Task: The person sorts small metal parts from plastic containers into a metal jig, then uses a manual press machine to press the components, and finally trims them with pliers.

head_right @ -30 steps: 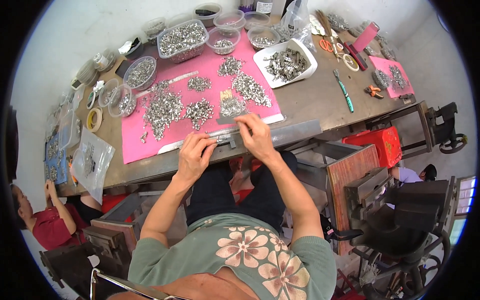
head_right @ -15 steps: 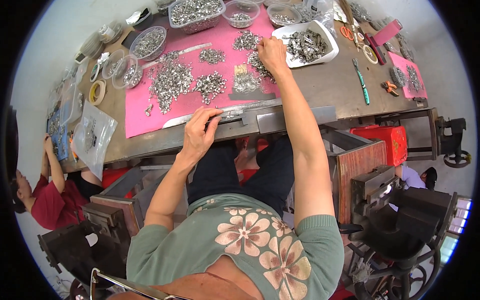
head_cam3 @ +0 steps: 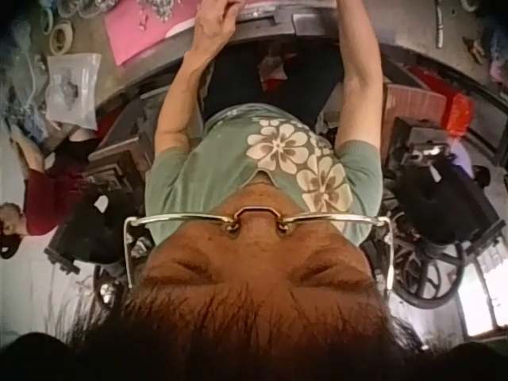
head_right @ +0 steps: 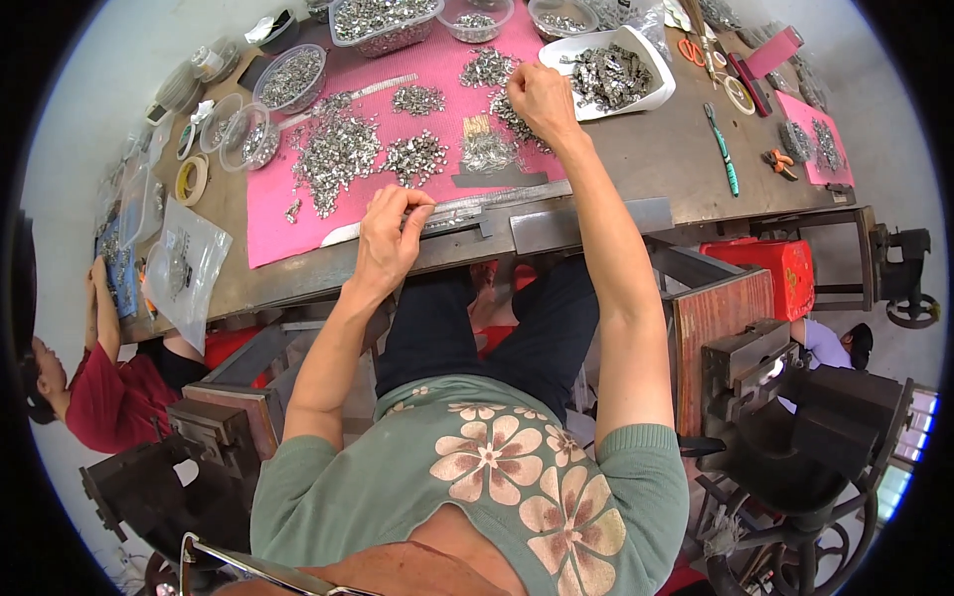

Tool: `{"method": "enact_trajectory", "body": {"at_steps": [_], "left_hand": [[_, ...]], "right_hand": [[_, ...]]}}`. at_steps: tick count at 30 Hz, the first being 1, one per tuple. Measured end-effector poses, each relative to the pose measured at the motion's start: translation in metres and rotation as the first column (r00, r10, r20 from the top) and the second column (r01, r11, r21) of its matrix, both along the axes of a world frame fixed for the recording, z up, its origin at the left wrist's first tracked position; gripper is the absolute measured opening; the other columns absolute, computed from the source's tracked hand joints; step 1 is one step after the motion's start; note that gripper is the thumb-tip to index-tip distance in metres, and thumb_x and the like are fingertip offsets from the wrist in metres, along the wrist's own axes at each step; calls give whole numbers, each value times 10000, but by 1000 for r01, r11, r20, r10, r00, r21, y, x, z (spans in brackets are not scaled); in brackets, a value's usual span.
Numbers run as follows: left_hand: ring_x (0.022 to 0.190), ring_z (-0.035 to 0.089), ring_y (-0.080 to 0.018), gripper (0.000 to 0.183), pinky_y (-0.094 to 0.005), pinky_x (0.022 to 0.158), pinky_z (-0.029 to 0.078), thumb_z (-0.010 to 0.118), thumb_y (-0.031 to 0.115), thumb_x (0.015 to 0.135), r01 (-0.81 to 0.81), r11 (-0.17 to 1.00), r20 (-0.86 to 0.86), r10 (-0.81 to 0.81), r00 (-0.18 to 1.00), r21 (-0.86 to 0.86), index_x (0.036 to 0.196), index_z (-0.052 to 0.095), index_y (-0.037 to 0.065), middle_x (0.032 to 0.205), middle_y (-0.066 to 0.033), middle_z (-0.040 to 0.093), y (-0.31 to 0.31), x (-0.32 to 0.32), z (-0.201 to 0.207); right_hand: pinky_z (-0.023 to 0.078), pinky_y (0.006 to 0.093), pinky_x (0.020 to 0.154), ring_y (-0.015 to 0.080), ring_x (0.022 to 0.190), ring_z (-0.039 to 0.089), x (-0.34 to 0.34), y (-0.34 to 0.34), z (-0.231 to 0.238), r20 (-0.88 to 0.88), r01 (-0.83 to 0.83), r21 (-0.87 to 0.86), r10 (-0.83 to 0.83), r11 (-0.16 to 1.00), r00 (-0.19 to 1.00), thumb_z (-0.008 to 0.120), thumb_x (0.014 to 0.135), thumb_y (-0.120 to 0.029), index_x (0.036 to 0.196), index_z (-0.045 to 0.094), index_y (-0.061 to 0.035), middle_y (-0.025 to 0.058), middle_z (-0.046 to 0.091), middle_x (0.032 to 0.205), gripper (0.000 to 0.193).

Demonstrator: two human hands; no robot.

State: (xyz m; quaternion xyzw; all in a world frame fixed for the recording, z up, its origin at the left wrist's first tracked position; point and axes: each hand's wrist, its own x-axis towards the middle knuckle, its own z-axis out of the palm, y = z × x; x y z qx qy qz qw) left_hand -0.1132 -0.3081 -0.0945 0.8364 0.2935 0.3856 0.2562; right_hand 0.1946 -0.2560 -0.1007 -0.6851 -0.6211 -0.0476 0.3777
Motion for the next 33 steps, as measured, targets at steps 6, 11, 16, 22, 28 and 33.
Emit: {"method": "enact_trajectory", "body": {"at_steps": [6,11,16,22,28,33], "left_hand": [[835,578,-277,46,-400,808,430,662,66,907,123,992,-67,-123,990,-10,944,658,39,837,-88,611,30,7,2],[911,583,-267,55,-417,900,385,691,102,891,222,970,-256,-190,948,102,937,676,76,879,-63,634,43,28,-14],[936,593,-270,66,-421,902,396,703,95,876,251,943,-309,-177,935,220,930,668,80,887,-68,637,44,25,-16],[905,595,-285,39,-420,874,409,652,62,913,251,965,-243,-225,943,80,945,631,64,882,-80,637,40,23,-4],[883,590,-284,54,-393,767,457,640,57,928,194,961,-151,-225,963,-199,960,624,16,917,-94,651,16,-6,9],[866,570,-282,62,-397,797,448,660,77,915,188,970,-26,-194,981,-156,939,655,20,896,-97,627,7,-6,-6]], "right_hand": [[527,407,684,294,719,690,-54,-98,38,-349,-190,-330,67,925,935,668,836,-129,830,700,34,190,702,774,166],[491,324,608,165,644,611,-59,-130,-6,-235,-75,-122,45,990,971,750,855,-71,905,703,16,93,654,723,111],[502,396,663,287,729,644,-59,-137,-5,-342,-59,-64,33,996,939,758,808,-10,888,696,-8,116,639,781,101],[505,341,655,213,719,642,-56,-135,-14,-120,-144,-48,137,988,983,754,839,-31,905,714,-15,86,627,795,78],[436,378,756,246,765,597,-60,-135,-22,-170,-22,-23,18,999,985,766,828,-98,879,705,-59,63,608,795,89],[432,371,743,238,743,591,-64,-134,-24,-133,-2,35,6,999,991,754,856,-101,881,696,-53,59,606,793,79]]}}
